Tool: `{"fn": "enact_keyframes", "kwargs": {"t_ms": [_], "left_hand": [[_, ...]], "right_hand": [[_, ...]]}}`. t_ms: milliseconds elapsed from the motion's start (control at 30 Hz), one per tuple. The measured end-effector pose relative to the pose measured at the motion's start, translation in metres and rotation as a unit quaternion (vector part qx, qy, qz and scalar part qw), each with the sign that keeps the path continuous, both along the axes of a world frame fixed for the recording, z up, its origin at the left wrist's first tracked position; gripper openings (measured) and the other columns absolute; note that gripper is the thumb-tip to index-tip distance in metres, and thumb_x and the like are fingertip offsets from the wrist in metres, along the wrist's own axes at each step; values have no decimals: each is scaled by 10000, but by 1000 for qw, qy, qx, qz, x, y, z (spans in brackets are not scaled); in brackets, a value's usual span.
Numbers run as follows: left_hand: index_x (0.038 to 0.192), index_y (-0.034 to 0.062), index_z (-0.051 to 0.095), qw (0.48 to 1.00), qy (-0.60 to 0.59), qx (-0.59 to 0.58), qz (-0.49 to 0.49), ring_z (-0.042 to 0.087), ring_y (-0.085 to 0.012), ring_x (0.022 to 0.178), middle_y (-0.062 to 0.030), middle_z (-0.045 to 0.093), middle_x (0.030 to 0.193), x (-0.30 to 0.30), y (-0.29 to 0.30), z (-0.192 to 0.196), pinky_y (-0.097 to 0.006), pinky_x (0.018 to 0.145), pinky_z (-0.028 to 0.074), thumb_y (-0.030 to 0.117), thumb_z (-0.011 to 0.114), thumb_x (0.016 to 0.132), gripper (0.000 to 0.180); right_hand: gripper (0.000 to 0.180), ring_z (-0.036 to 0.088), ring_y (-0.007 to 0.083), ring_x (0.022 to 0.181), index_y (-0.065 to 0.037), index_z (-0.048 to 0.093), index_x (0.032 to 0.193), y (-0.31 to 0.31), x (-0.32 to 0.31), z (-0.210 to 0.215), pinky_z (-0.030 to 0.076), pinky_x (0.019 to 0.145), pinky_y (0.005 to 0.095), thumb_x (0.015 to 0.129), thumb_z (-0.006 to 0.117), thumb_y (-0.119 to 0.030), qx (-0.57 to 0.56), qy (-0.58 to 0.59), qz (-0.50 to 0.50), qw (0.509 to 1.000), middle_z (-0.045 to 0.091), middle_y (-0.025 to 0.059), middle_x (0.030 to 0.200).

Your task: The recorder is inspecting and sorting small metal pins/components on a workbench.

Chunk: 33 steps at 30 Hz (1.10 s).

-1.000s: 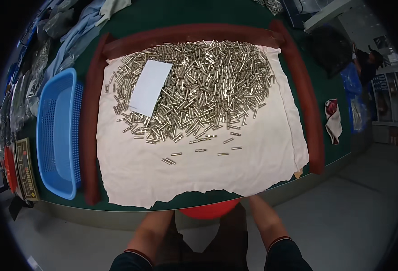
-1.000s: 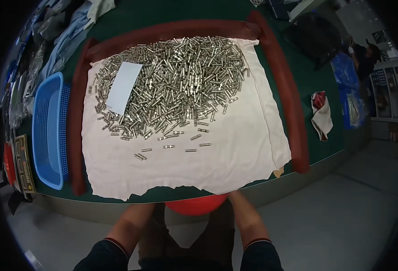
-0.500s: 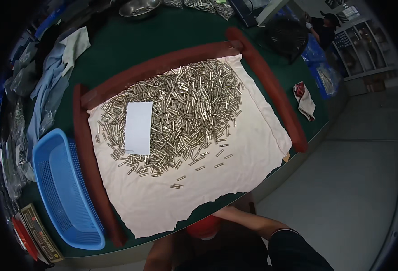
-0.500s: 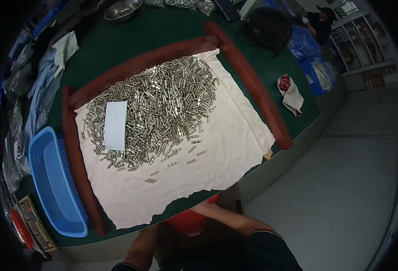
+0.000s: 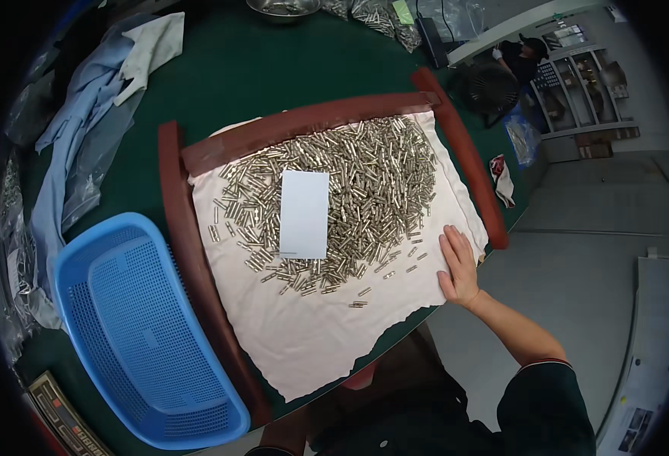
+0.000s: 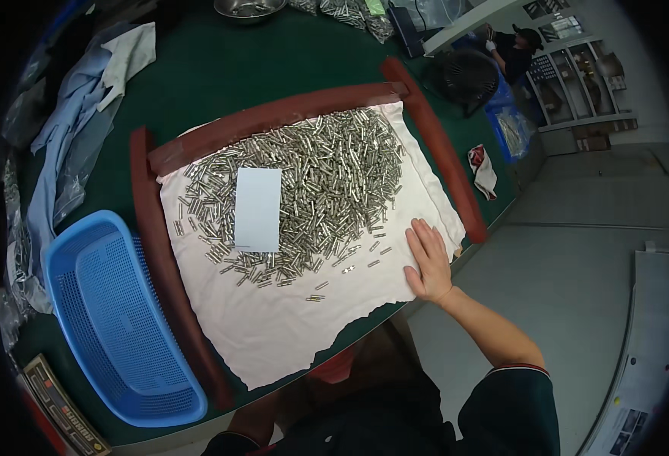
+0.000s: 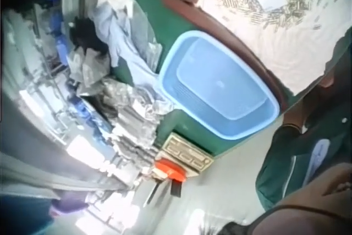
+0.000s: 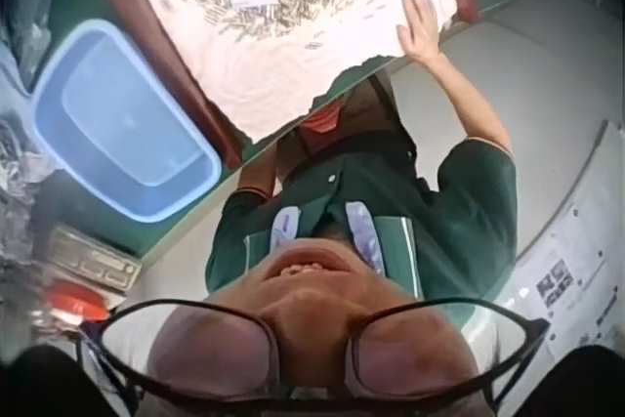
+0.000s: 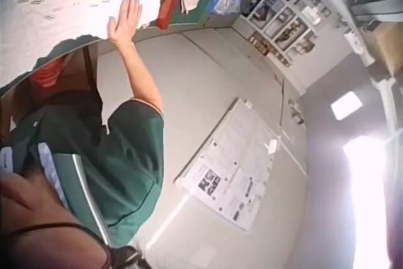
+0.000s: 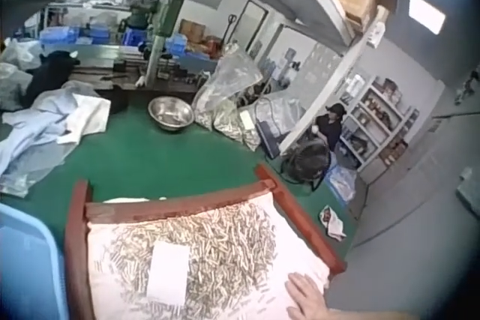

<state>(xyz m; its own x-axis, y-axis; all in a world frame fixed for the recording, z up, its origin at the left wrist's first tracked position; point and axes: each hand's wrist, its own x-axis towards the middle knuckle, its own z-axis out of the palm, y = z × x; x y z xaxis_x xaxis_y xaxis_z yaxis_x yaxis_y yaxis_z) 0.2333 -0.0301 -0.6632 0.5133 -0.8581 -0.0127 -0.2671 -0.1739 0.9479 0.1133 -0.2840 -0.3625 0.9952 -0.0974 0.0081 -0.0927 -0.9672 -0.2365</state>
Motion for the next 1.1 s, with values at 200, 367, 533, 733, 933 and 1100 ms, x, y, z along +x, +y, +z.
{"fn": "enact_keyframes", "kwargs": {"t_ms": [200,367,533,733,933,1100], "left_hand": [[1145,18,514,1000,4,11,-23,530,-373,1016,-210,554,1082,-34,5,-4,-461,861,433,193,697,761,459],[1138,18,518,996,36,33,-80,534,-373,1007,-208,559,1074,-125,33,18,-462,855,434,191,697,762,451],[1132,18,523,999,4,39,-38,538,-373,999,-206,563,1065,-140,7,22,-463,850,435,189,698,763,443],[1125,17,529,991,-71,99,59,542,-373,988,-203,568,1054,-152,-1,4,-465,844,437,187,698,763,434],[1117,17,535,948,-184,211,152,547,-373,978,-200,573,1044,-173,17,27,-467,837,438,185,699,764,424],[1057,23,594,902,-231,223,290,582,-359,838,-165,604,913,-180,12,110,-447,730,463,139,710,751,348]], "right_hand": [[676,312,395,1318,14,398,1345,-9,6,-4,219,1083,488,712,542,-173,-3,-3,4,1000,333,222,1422],[645,336,375,1308,-4,422,1336,-17,5,0,247,1072,477,722,543,-158,-11,-30,9,999,358,203,1412],[642,352,374,1298,-7,436,1326,-18,1,-8,259,1068,474,706,543,-136,4,-40,10,999,372,196,1405],[635,381,391,1268,30,461,1294,-13,-1,-9,290,1038,466,678,542,-101,4,-73,42,996,395,219,1374],[619,349,379,1288,0,443,1317,-21,-7,-18,270,1036,506,737,587,-158,39,-107,71,991,375,188,1394],[648,319,365,1312,-44,411,1354,-25,-18,-13,240,1053,514,792,605,-301,37,-138,139,980,359,165,1415]]}}
